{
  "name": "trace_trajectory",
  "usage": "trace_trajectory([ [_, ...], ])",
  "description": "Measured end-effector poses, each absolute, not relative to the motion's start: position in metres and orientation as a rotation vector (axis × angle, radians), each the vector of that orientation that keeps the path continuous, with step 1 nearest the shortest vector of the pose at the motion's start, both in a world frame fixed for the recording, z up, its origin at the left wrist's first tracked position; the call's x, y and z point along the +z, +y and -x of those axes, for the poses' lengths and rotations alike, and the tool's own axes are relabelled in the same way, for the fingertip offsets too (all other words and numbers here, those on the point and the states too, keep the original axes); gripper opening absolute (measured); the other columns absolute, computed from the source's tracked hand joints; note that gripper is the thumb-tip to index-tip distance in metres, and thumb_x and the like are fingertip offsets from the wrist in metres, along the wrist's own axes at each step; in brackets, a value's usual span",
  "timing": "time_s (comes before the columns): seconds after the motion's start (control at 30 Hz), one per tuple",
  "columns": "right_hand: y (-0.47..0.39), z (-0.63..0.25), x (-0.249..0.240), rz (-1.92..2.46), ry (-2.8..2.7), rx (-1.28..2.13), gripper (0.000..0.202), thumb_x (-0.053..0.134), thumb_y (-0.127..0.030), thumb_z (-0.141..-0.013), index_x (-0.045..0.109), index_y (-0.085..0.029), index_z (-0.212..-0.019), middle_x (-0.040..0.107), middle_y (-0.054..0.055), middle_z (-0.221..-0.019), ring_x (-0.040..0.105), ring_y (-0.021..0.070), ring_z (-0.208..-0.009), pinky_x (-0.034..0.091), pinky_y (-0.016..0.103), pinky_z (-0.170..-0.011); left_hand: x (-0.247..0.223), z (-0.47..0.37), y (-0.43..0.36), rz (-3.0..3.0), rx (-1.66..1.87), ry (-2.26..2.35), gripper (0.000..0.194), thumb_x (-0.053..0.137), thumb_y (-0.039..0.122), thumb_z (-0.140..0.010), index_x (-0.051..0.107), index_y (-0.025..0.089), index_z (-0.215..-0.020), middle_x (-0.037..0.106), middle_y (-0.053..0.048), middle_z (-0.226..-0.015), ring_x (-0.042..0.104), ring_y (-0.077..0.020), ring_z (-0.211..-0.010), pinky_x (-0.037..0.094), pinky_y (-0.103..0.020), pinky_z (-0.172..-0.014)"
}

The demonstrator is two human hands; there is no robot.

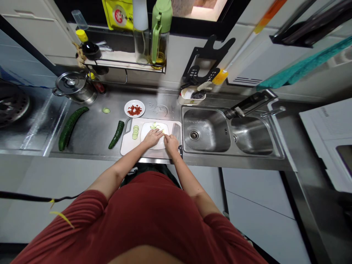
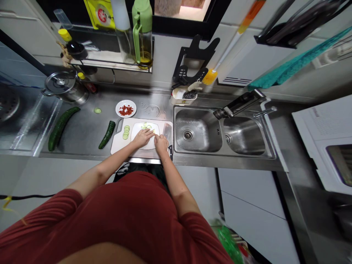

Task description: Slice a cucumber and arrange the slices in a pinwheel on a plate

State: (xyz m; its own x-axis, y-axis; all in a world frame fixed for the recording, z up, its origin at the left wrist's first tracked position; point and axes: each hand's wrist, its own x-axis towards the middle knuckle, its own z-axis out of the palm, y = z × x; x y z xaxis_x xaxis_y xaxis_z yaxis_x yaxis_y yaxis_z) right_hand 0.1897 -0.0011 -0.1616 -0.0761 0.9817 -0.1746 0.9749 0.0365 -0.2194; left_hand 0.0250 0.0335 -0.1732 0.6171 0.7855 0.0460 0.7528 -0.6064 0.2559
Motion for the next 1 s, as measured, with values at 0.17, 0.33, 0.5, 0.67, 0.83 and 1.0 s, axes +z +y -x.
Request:
trace_trajectory([
  [0.17,-0.0007,-0.1897,-0.1593,2.124,-2.231,0.477,0.039,0.034,-0.033,-0.101,0.058,-0.028,-0.131,0.059,0.008,-0.107,0.051,0.0200,-0.097,0.035,0.027,-0.078,-0.1683,-0.0268,0.0349,-2.609,0.198,1.260,0.039,0.041,0.020,-0.093,0.059,0.024,-0.127,0.056,-0.008,-0.136,0.042,-0.0252,-0.130,0.037,-0.044,-0.102],
  [0.33,-0.0008,-0.1903,-0.1583,2.109,-2.205,0.526,0.039,0.035,-0.032,-0.100,0.058,-0.026,-0.131,0.060,0.009,-0.107,0.051,0.0203,-0.098,0.035,0.026,-0.079,-0.1682,-0.0263,0.0332,-2.602,0.197,1.263,0.041,0.040,0.018,-0.093,0.058,0.024,-0.129,0.054,-0.007,-0.138,0.041,-0.0248,-0.131,0.037,-0.043,-0.103],
  [0.5,-0.0003,-0.1918,-0.1594,2.132,-2.080,0.545,0.040,0.035,-0.032,-0.100,0.056,-0.021,-0.131,0.060,0.009,-0.114,0.052,0.0203,-0.101,0.036,0.026,-0.081,-0.1703,-0.0261,0.0318,-2.591,0.198,1.284,0.040,0.041,0.019,-0.093,0.058,0.024,-0.129,0.053,-0.008,-0.139,0.041,-0.0252,-0.132,0.038,-0.044,-0.102],
  [0.67,0.0014,-0.1927,-0.1602,2.152,-2.041,0.552,0.038,0.035,-0.030,-0.099,0.059,-0.019,-0.127,0.060,0.010,-0.115,0.052,0.0202,-0.100,0.035,0.026,-0.081,-0.1729,-0.0263,0.0318,-2.604,0.231,1.283,0.040,0.041,0.018,-0.093,0.059,0.024,-0.129,0.054,-0.008,-0.138,0.042,-0.0248,-0.131,0.038,-0.044,-0.101],
  [0.83,0.0000,-0.1896,-0.1601,2.108,-2.154,0.530,0.038,0.033,-0.034,-0.101,0.059,-0.025,-0.128,0.060,0.008,-0.108,0.052,0.0191,-0.096,0.034,0.026,-0.078,-0.1725,-0.0266,0.0317,-2.598,0.206,1.284,0.041,0.041,0.018,-0.093,0.057,0.024,-0.130,0.053,-0.008,-0.139,0.041,-0.0256,-0.131,0.038,-0.045,-0.101],
  [1.0,-0.0002,-0.1883,-0.1578,2.131,-2.210,0.510,0.038,0.033,-0.034,-0.101,0.059,-0.028,-0.129,0.059,0.007,-0.107,0.052,0.0191,-0.096,0.034,0.026,-0.079,-0.1696,-0.0276,0.0315,-2.589,0.201,1.286,0.042,0.042,0.017,-0.092,0.058,0.025,-0.130,0.054,-0.009,-0.138,0.042,-0.0251,-0.131,0.038,-0.045,-0.101],
])
